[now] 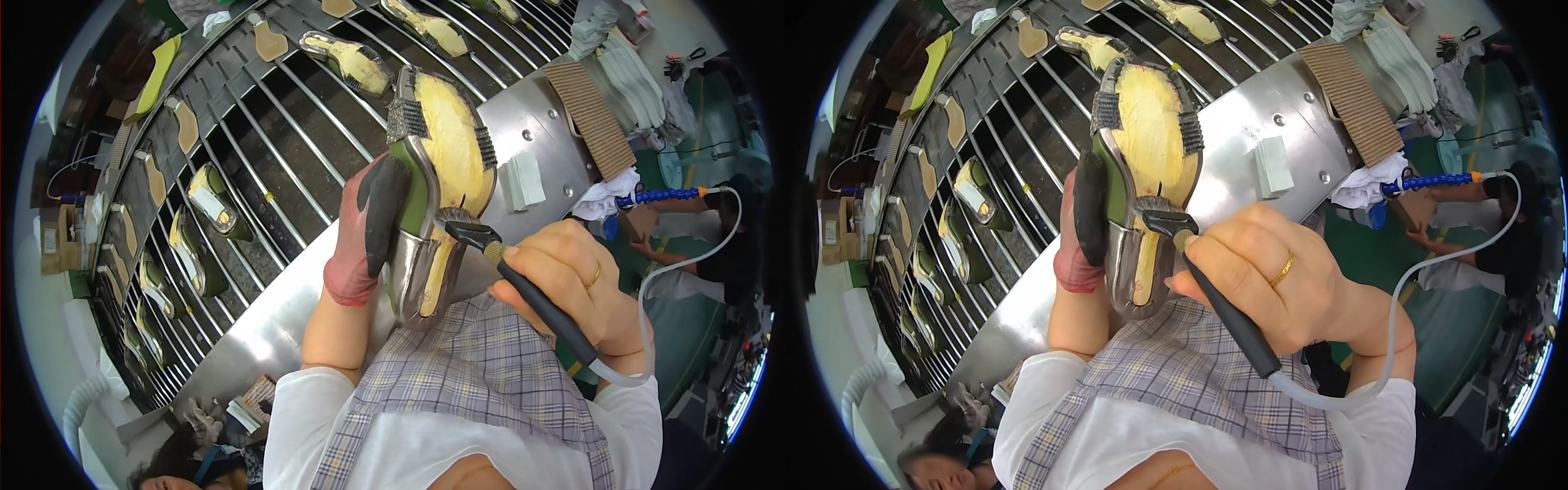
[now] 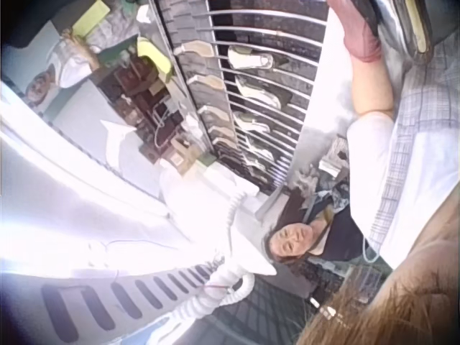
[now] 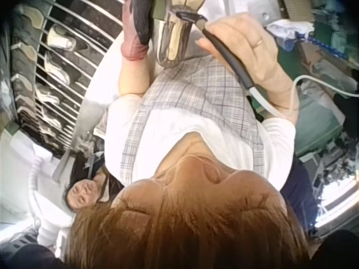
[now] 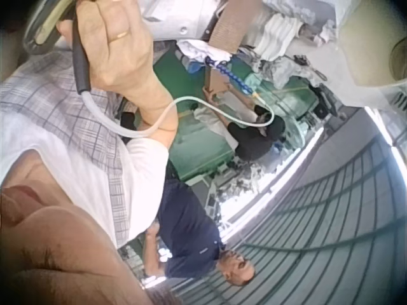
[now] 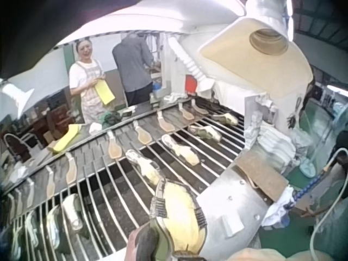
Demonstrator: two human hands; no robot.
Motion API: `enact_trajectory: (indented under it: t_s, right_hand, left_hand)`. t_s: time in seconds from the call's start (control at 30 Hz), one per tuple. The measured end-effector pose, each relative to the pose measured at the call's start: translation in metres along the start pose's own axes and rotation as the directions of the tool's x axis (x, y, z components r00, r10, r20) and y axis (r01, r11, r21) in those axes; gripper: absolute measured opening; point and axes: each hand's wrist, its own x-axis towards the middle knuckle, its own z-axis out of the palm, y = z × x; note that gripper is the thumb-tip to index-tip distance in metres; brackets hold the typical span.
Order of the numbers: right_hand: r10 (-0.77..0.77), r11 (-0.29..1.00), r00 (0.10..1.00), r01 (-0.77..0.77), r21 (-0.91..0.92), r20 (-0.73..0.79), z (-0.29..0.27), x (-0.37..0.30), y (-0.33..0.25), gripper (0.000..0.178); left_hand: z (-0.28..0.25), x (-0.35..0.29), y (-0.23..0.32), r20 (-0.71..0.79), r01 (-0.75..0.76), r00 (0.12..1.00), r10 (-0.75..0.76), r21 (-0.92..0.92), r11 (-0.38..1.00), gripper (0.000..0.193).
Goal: The person applies adhesive to the soles of shoes on shoe lasts using a handheld applicator brush, attaches small strips to the soles, and places the shoes onto a conveyor belt. The person then wipes the applicator brush on a piece of cardboard.
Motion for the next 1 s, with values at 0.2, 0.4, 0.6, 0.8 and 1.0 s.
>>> enact_trajectory:
  t_s: [0.2, 0.4, 0.6, 0.8, 1.0]
  right_hand:
    - [0.048, 0.988, 0.998, -0.054, 0.144, 0.041, -0.003, 0.001, 0.002, 0.033]
    - [0.094, 0.992, 0.994, -0.090, 0.084, -0.051, 0.000, 0.002, 0.008, 0.032]
    - [0.148, 0.950, 0.988, -0.156, 0.270, 0.048, 0.003, -0.001, -0.001, 0.030]
    - [0.265, 0.916, 0.962, -0.271, 0.297, 0.061, -0.001, 0.000, 0.008, 0.030]
    - [0.109, 0.979, 0.994, -0.108, 0.171, 0.000, -0.001, 0.002, 0.007, 0.035]
  left_hand:
    - [0.007, -0.003, 0.006, -0.051, 0.019, 0.998, -0.024, -0.097, 0.995, 0.036]
    - [0.016, -0.006, 0.007, -0.063, -0.017, 0.998, 0.010, -0.120, 0.993, 0.033]
    - [0.010, -0.006, 0.006, -0.068, 0.012, 0.997, -0.034, -0.305, 0.952, 0.035]
    - [0.012, -0.007, 0.003, -0.051, -0.078, 0.997, 0.066, -0.290, 0.954, 0.035]
    - [0.012, -0.006, 0.006, -0.084, -0.107, 0.991, 0.101, -0.073, 0.992, 0.033]
